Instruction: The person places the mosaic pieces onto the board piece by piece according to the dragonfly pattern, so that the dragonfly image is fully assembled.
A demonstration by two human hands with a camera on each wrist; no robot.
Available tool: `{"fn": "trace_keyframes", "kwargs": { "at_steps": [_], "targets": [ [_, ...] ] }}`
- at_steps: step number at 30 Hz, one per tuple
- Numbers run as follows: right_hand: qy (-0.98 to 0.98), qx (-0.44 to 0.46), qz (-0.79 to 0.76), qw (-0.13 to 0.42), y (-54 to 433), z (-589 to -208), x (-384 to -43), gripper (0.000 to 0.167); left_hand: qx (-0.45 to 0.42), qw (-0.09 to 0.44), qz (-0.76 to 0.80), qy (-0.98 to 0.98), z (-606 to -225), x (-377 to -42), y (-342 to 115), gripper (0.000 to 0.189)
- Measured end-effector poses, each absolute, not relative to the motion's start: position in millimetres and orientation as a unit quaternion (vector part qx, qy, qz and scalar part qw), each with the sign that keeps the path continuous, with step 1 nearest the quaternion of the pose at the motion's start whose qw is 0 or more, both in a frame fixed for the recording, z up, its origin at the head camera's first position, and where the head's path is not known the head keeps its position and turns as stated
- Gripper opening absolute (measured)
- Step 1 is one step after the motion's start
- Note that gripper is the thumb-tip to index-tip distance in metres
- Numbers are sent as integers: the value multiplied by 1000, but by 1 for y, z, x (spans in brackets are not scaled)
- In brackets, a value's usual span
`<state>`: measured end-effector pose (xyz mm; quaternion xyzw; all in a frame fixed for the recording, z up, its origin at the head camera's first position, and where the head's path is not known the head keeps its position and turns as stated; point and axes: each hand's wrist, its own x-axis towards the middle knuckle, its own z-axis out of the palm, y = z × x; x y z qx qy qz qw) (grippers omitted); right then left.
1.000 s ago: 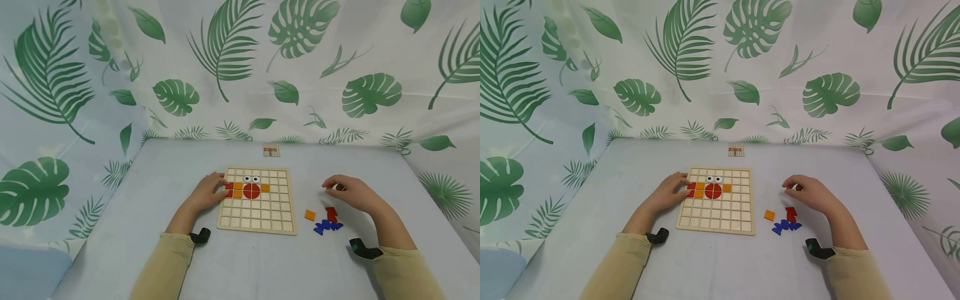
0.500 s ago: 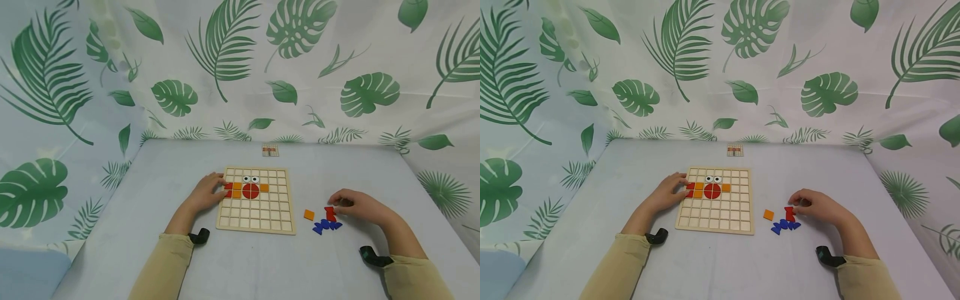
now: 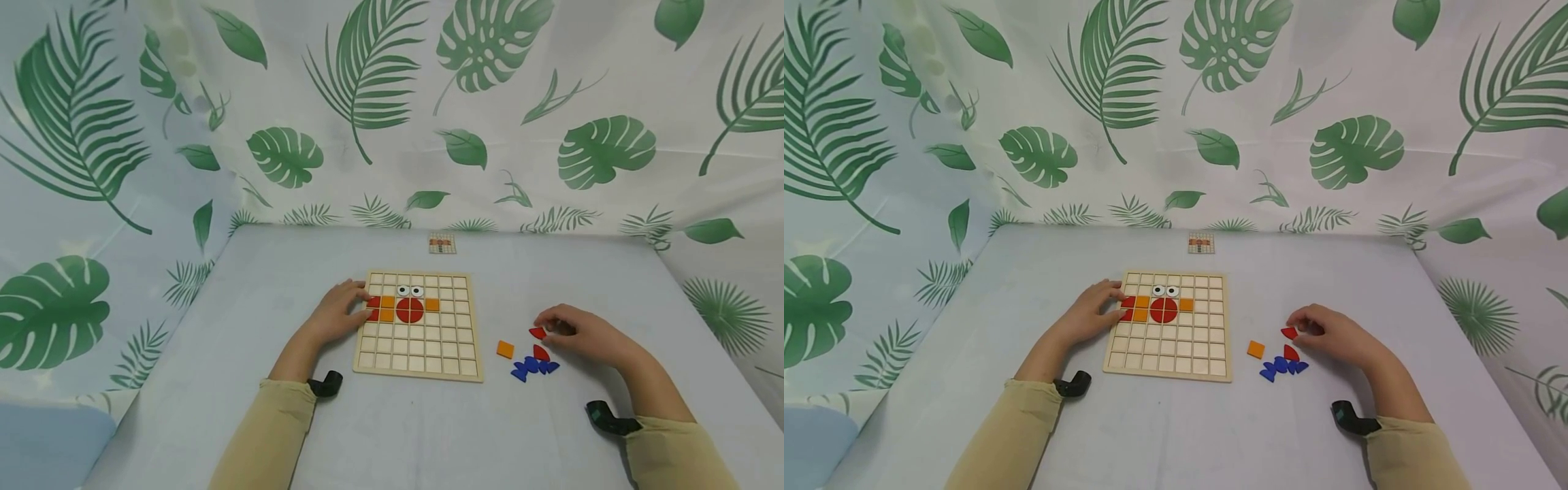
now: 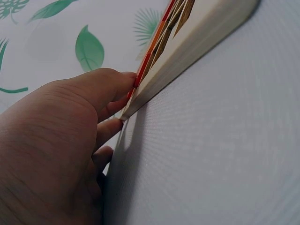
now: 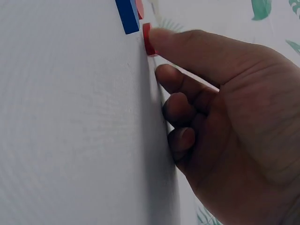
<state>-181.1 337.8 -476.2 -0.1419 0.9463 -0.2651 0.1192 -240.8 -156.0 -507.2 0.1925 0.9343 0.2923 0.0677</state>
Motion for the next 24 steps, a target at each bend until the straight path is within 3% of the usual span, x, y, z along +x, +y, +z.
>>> {"fn": "trace_keyframes", "kwargs": {
  "at_steps": [11, 24],
  "targets": [
    [954, -136, -250, 90, 337, -479, -181, 21, 194, 69, 290, 935, -505, -240, -156, 29],
    [963, -72, -249, 76, 337, -478, -184, 33, 203, 61, 292, 933, -507, -242, -156, 30]
  ]
}}
